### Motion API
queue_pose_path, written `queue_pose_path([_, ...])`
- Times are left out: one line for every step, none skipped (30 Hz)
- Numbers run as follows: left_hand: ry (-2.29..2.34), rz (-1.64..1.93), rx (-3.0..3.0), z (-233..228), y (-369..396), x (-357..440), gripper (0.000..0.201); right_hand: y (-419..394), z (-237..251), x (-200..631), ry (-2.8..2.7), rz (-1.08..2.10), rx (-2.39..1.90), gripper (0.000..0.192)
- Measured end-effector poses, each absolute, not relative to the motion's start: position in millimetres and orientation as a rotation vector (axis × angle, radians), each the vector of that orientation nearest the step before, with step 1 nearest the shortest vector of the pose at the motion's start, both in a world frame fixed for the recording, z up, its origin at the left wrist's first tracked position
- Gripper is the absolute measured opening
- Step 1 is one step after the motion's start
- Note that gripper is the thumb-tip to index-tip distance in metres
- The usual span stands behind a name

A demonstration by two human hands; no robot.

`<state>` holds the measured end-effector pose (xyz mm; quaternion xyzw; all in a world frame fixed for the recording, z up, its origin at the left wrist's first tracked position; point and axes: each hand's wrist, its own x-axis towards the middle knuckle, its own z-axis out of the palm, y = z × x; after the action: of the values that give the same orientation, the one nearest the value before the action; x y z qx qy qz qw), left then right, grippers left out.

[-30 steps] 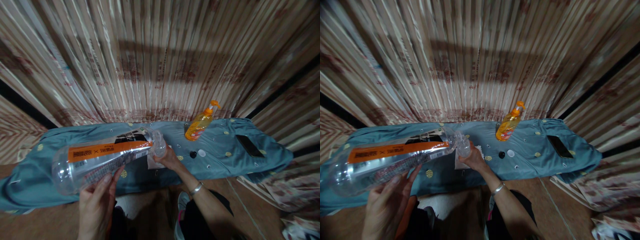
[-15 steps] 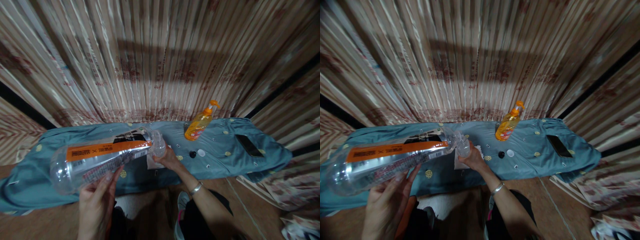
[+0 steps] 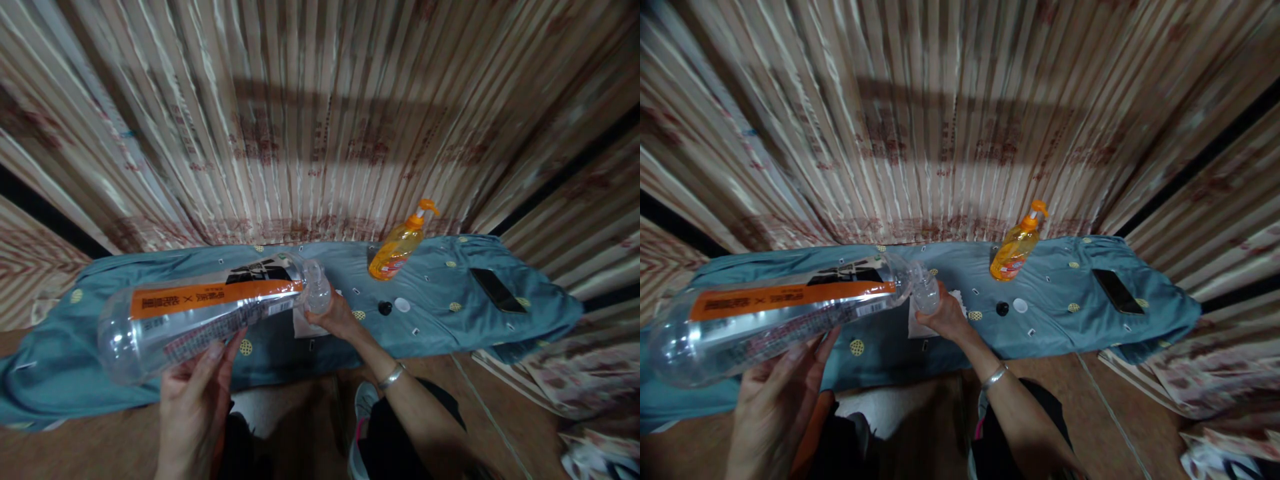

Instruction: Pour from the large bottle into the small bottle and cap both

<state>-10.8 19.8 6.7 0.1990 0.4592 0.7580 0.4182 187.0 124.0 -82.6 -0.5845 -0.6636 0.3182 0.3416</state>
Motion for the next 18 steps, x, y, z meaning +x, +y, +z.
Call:
queue_pose_path([1.149, 1.897, 0.503, 6.5, 20.0, -11.0, 0.037, 123.8, -82.0, 187.0, -1.729, 0.827, -1.526, 0.063])
queue_pose_path([1.142, 1.892, 0.507, 6.4, 20.3, -11.2, 0.039, 123.5, -81.2, 187.1, -1.732, 0.829, -1.532, 0.062])
queue_pose_path([1.135, 1.892, 0.509, 6.2, 20.6, -11.5, 0.040, 123.2, -80.4, 187.2, -1.734, 0.832, -1.533, 0.062])
queue_pose_path([1.129, 1.894, 0.506, 6.0, 20.9, -11.7, 0.040, 122.9, -79.6, 187.2, -1.732, 0.835, -1.532, 0.061])
queue_pose_path([1.124, 1.897, 0.500, 5.8, 21.3, -11.9, 0.040, 122.7, -78.9, 187.2, -1.728, 0.838, -1.526, 0.061])
queue_pose_path([1.120, 1.900, 0.492, 5.6, 21.6, -12.1, 0.041, 122.6, -78.4, 187.2, -1.724, 0.840, -1.521, 0.062])
queue_pose_path([1.117, 1.902, 0.483, 5.5, 21.9, -12.4, 0.041, 122.6, -78.0, 187.2, -1.722, 0.842, -1.520, 0.062])
queue_pose_path([1.116, 1.902, 0.473, 5.5, 22.1, -12.6, 0.040, 122.7, -78.0, 187.1, -1.720, 0.842, -1.523, 0.062])
queue_pose_path([1.117, 1.900, 0.464, 5.6, 22.3, -12.7, 0.040, 123.0, -78.1, 187.0, -1.720, 0.842, -1.529, 0.062])
queue_pose_path([1.116, 1.898, 0.457, 5.7, 22.5, -12.7, 0.039, 123.4, -78.5, 186.8, -1.723, 0.839, -1.535, 0.061])
queue_pose_path([1.113, 1.899, 0.451, 5.9, 22.7, -12.7, 0.039, 123.9, -79.3, 186.7, -1.727, 0.833, -1.540, 0.061])
queue_pose_path([1.110, 1.899, 0.447, 6.0, 22.9, -12.5, 0.039, 124.4, -80.2, 186.6, -1.731, 0.827, -1.542, 0.060])
queue_pose_path([1.107, 1.901, 0.444, 6.2, 23.1, -12.2, 0.039, 125.0, -81.4, 186.5, -1.733, 0.821, -1.539, 0.060])
queue_pose_path([1.101, 1.903, 0.441, 6.2, 23.3, -12.0, 0.039, 125.6, -82.8, 186.5, -1.734, 0.815, -1.535, 0.061])
queue_pose_path([1.095, 1.903, 0.439, 6.2, 23.5, -11.7, 0.038, 126.1, -84.2, 186.6, -1.733, 0.813, -1.527, 0.061])
queue_pose_path([1.093, 1.902, 0.436, 6.0, 23.6, -11.5, 0.037, 126.5, -85.6, 186.7, -1.732, 0.811, -1.520, 0.061])
queue_pose_path([1.092, 1.902, 0.431, 5.8, 23.6, -11.4, 0.036, 126.8, -86.8, 186.9, -1.731, 0.810, -1.512, 0.062])
queue_pose_path([1.093, 1.904, 0.426, 5.5, 23.7, -11.3, 0.036, 126.9, -87.7, 187.1, -1.732, 0.809, -1.506, 0.063])
